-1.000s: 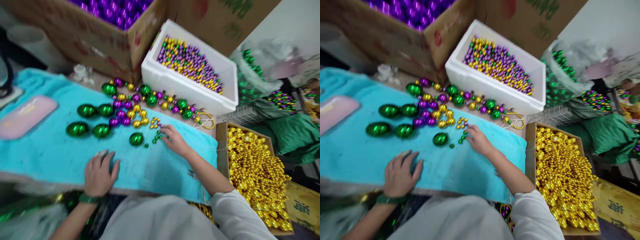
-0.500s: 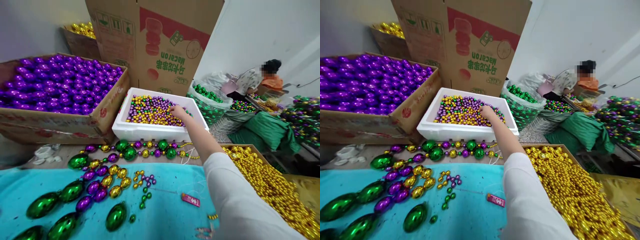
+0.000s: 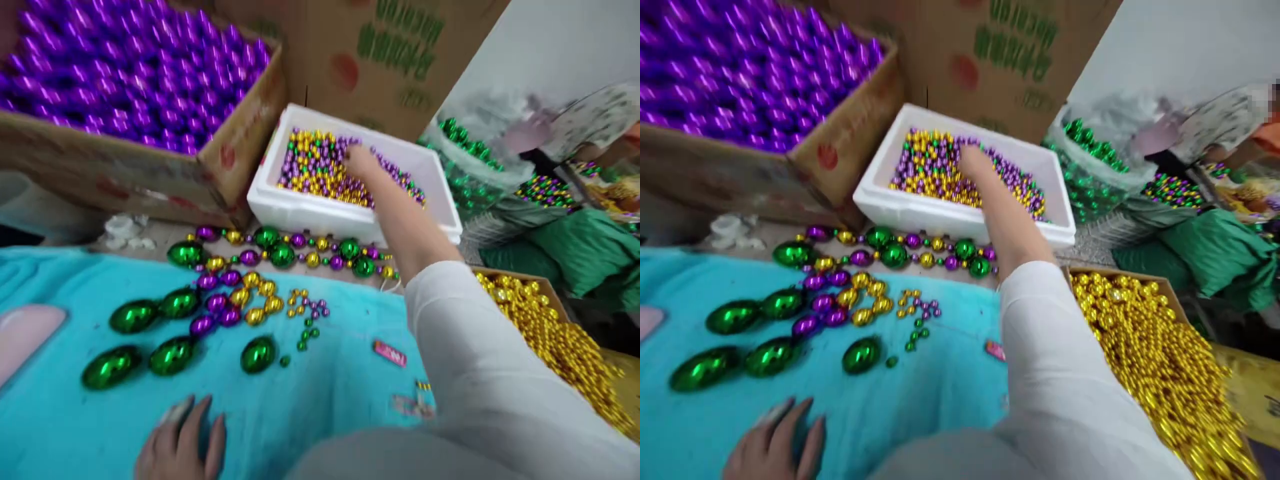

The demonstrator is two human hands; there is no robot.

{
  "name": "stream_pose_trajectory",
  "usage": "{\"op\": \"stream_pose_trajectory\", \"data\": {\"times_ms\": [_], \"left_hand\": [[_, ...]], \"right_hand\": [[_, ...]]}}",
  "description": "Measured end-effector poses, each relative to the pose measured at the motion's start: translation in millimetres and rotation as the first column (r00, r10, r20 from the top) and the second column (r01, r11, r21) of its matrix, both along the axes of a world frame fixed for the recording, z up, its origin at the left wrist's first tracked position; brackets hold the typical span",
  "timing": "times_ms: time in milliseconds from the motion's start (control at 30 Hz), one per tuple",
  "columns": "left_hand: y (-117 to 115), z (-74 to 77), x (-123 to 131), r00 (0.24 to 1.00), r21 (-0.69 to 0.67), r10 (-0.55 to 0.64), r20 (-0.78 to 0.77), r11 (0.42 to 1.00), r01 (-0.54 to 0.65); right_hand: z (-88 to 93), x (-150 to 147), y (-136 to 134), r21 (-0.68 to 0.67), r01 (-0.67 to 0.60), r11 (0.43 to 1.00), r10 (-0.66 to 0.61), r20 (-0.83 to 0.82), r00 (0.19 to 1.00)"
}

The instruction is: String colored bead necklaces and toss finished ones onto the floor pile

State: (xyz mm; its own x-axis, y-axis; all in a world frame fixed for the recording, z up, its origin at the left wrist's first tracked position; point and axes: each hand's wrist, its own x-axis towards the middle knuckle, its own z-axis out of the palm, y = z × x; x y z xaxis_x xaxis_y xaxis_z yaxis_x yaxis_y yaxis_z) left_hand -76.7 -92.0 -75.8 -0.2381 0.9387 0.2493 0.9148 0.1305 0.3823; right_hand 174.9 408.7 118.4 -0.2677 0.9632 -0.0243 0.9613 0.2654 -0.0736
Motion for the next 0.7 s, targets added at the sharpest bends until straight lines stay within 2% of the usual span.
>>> {"op": "stream_pose_trajectory", "data": {"times_ms": [100, 167, 233, 300, 367, 433, 467, 567, 633, 700], "left_hand": [[-4.0, 12.9, 12.4, 0.997, -0.091, 0.034, -0.071, 0.995, -0.041], [-0.7, 14.9, 15.0, 0.997, -0.111, 0.032, -0.07, 0.993, -0.04], [1.1, 15.9, 15.4, 0.998, -0.115, 0.031, -0.056, 0.993, -0.038], [0.6, 17.3, 15.2, 0.998, -0.113, 0.027, -0.049, 0.993, -0.033], [-0.8, 18.6, 15.5, 0.999, -0.107, 0.021, -0.05, 0.994, -0.026], [-2.0, 19.1, 16.4, 0.999, -0.095, 0.018, -0.038, 0.995, -0.021], [-2.4, 19.1, 16.9, 0.999, -0.088, 0.018, -0.028, 0.996, -0.02], [-3.4, 18.1, 17.9, 1.0, -0.065, 0.016, -0.002, 0.998, -0.016], [-3.9, 17.2, 18.0, 1.0, -0.054, 0.014, -0.001, 0.998, -0.014], [-4.2, 16.1, 17.9, 1.0, -0.048, 0.015, -0.005, 0.999, -0.015]], "right_hand": [[19.3, 6.2, -54.0, 0.066, -0.083, 0.994, 0.09, -0.103, 0.991], [20.6, 13.0, -111.2, 0.015, -0.246, 0.969, 0.243, -0.222, 0.944], [4.8, 20.1, -178.5, -0.173, -0.401, 0.899, 0.348, -0.274, 0.897], [-27.3, 25.0, -239.9, -0.357, -0.445, 0.821, 0.381, -0.239, 0.893], [-64.1, 28.8, -283.3, -0.416, -0.361, 0.835, 0.313, -0.182, 0.932], [-92.3, 35.4, -307.6, -0.362, -0.312, 0.879, 0.24, -0.229, 0.943], [-100.9, 40.9, -314.7, -0.31, -0.272, 0.911, 0.193, -0.263, 0.945], [-108.0, 65.7, -328.1, -0.173, -0.046, 0.984, -0.002, -0.269, 0.963], [-107.4, 83.5, -337.4, -0.163, 0.068, 0.984, -0.099, -0.193, 0.976], [-110.6, 95.9, -347.6, -0.194, 0.078, 0.978, -0.103, -0.122, 0.987]]}}
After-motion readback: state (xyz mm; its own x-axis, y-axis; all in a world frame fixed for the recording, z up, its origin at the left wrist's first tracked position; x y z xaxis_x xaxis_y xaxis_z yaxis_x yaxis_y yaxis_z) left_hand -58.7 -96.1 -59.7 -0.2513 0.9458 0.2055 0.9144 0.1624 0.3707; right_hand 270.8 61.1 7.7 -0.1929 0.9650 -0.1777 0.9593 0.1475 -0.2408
